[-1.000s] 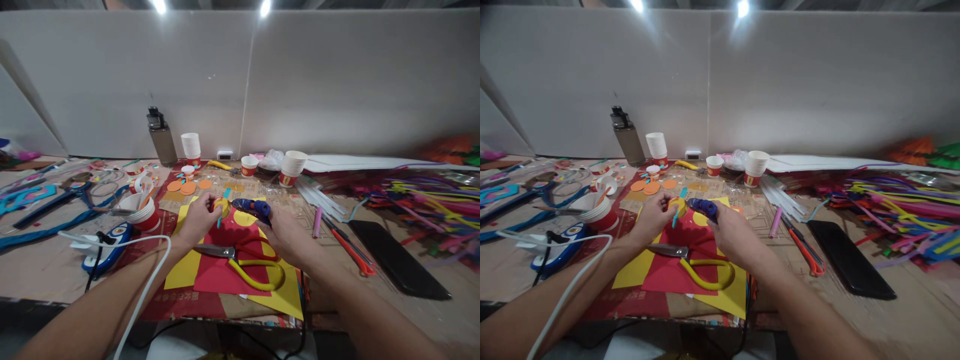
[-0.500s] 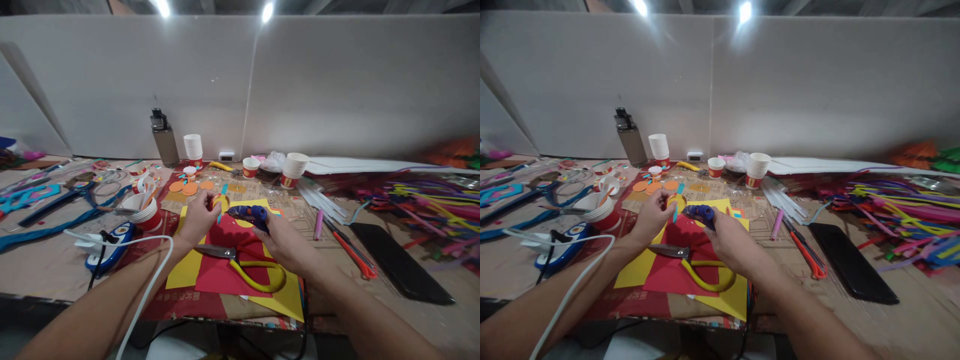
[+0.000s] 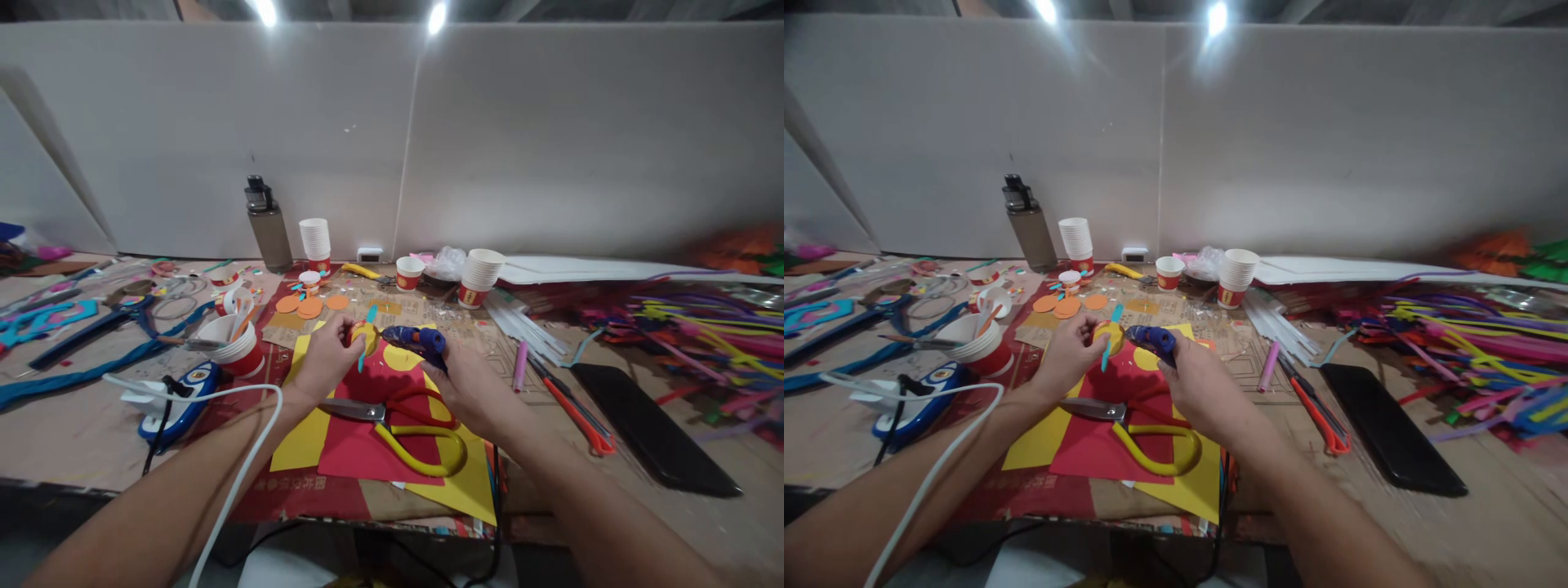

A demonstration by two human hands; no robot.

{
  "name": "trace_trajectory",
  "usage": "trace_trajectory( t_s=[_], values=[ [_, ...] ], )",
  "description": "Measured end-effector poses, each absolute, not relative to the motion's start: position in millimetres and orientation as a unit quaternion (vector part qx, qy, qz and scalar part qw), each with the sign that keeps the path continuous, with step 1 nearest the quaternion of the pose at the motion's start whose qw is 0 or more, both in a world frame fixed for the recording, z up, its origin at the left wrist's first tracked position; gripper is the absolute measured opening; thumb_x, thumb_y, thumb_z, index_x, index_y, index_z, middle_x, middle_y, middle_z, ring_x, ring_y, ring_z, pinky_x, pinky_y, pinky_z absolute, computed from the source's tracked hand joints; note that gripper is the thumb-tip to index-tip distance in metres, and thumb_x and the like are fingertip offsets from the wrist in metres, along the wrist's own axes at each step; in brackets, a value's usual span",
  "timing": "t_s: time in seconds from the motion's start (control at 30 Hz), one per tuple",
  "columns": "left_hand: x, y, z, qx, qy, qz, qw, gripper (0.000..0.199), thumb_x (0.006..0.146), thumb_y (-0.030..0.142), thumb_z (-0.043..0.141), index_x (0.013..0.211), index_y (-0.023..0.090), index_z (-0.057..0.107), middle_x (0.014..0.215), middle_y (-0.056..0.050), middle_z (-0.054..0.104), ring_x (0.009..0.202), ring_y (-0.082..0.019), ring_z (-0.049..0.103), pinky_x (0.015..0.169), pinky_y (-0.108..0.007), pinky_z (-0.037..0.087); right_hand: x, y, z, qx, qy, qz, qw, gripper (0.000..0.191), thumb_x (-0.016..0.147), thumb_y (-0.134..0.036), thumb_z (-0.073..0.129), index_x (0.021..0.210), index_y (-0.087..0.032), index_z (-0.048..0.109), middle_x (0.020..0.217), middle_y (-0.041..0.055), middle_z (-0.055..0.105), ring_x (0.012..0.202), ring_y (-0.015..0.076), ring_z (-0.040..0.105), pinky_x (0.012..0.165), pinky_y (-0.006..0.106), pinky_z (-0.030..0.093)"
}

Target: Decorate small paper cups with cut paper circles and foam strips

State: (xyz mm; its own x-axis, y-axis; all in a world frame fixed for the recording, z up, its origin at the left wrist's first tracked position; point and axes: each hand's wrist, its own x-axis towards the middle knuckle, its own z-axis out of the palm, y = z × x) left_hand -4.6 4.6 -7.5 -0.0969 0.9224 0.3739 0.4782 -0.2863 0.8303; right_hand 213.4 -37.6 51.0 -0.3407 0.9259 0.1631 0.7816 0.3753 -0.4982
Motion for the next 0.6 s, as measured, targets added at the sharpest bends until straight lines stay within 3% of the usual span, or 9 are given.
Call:
trace_trajectory(
  t_s=[0.23, 0.6],
  values=[
    [-2.0, 2.6, -4.1, 0.638, 0.558, 0.473, 0.238, 0.01, 0.072, 0.022, 0.058, 0.081, 0.018, 0.057, 0.074, 0.0, 0.061, 0.065, -0.013, 0.056, 0.063, -0.024, 0.043, 210.4, -37.6, 48.0, -0.536, -0.811, 0.124, 0.197, 0.015, 0.09, -0.02, 0.049, 0.101, -0.019, 0.059, 0.089, 0.0096, 0.068, 0.076, 0.0199, 0.06, 0.063, 0.027, 0.037],
    [-5.4, 4.9, -7.0, 0.644, 0.559, 0.466, 0.234, 0.009, 0.072, 0.023, 0.058, 0.08, 0.018, 0.055, 0.072, 0.001, 0.059, 0.066, -0.013, 0.056, 0.063, -0.024, 0.042, 208.2, -37.9, 45.9, -0.522, -0.816, 0.124, 0.216, 0.018, 0.089, -0.017, 0.05, 0.104, -0.02, 0.059, 0.09, 0.0085, 0.068, 0.078, 0.0198, 0.061, 0.064, 0.027, 0.039]
  ],
)
